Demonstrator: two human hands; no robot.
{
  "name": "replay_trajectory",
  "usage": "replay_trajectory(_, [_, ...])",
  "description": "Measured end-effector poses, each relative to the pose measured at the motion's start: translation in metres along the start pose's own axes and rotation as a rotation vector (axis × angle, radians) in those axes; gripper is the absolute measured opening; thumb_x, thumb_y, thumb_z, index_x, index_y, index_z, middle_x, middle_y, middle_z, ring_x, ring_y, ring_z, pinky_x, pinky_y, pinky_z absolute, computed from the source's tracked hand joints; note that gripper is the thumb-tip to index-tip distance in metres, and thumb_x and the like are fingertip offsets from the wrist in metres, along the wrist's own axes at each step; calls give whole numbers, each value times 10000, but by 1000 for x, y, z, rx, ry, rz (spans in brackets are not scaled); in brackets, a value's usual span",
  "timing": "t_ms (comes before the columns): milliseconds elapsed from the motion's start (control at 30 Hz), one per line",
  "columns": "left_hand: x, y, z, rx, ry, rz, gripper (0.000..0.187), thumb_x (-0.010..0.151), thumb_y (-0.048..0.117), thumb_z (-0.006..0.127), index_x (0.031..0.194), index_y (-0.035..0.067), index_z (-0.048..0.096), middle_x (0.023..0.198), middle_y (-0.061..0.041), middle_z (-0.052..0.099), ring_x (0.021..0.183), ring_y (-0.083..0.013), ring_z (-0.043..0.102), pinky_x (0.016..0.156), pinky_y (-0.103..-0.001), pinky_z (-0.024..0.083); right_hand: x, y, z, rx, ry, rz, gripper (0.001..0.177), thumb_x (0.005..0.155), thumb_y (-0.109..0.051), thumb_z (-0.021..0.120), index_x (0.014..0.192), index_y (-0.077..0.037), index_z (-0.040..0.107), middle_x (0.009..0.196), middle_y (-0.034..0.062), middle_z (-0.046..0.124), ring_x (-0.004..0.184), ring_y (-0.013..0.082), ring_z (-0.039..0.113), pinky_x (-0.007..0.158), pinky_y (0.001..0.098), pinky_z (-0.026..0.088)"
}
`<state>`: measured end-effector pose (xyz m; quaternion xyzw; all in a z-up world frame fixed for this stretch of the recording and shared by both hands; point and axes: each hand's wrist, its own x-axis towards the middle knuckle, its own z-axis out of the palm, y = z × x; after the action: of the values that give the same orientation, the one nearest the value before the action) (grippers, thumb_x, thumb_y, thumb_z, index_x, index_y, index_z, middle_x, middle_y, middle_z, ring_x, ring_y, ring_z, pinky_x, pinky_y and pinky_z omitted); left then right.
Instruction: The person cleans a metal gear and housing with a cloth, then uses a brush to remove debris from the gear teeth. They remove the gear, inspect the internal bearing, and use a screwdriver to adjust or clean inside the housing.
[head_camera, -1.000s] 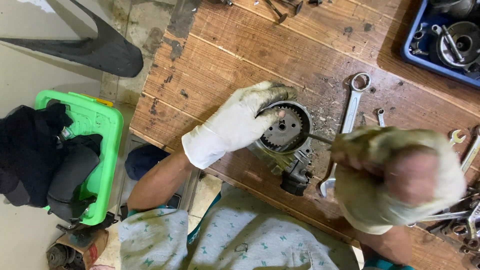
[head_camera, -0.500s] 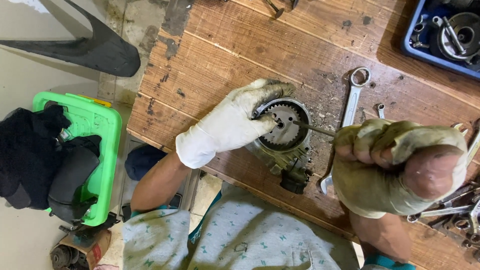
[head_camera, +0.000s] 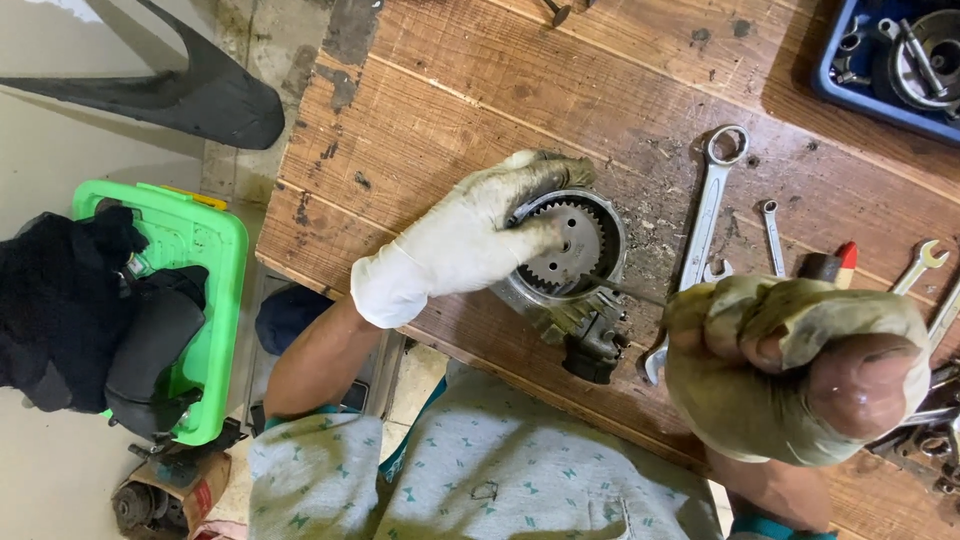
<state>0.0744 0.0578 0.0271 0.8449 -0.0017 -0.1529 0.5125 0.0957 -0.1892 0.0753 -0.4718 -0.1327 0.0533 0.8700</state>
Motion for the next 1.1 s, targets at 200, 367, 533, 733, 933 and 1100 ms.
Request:
replay_trajectory(200, [2,-6,2,-32,65,123,454,997,198,570,1450,204,546,1506,-78,591,1484,-352,409,1262,-494,243,-7,11,-63,295,196,598,347,691,-119,540,576,-101,213,564,53,181,543,211,238,580,382,336])
replay_trajectory(367, [1,-9,0,-56,51,194,535,926,121,604,1454,171,536,1435,-114,622,1377,-296,541,1206,-439,365,2,-2,22,-15,68,85,552,933,-458,823,741,-61,491,581,68,342,475,172,329,469,341,330])
replay_trajectory(533, [0,-6,0,-58,67,191,545,899,135,606,1440,170,547,1445,-82,644,1400,-269,529,1251,-443,305,-5,-2,16,7,14,136,621,937,-486,803,704,-69,406,599,71,294,536,168,270,520,341,281])
replay_trajectory(733, [0,-5,2,-65,127,193,510,912,142,658,1415,135,578,1361,-82,637,1290,-248,636,1131,-382,476,-26,37,-41,-380,113,472,288,751,151,552,733,-131,605,741,32,644,753,147,718,585,229,611])
replay_trajectory(933, [3,-3,3,0,116,143,424,981,214,635,1400,169,595,1356,-70,652,1275,-268,627,1125,-407,432,-5,10,-87,-119,-285,621,120,776,-34,730,694,39,682,999,304,742,966,389,771,816,445,693])
replay_trajectory(1100, [6,-7,3,-50,65,177,396,1003,247,587,1395,185,593,1385,-57,676,1373,-288,548,1234,-482,295,-23,30,-32,26,181,567,352,566,-179,643,554,-94,301,607,80,332,488,125,225,504,280,241])
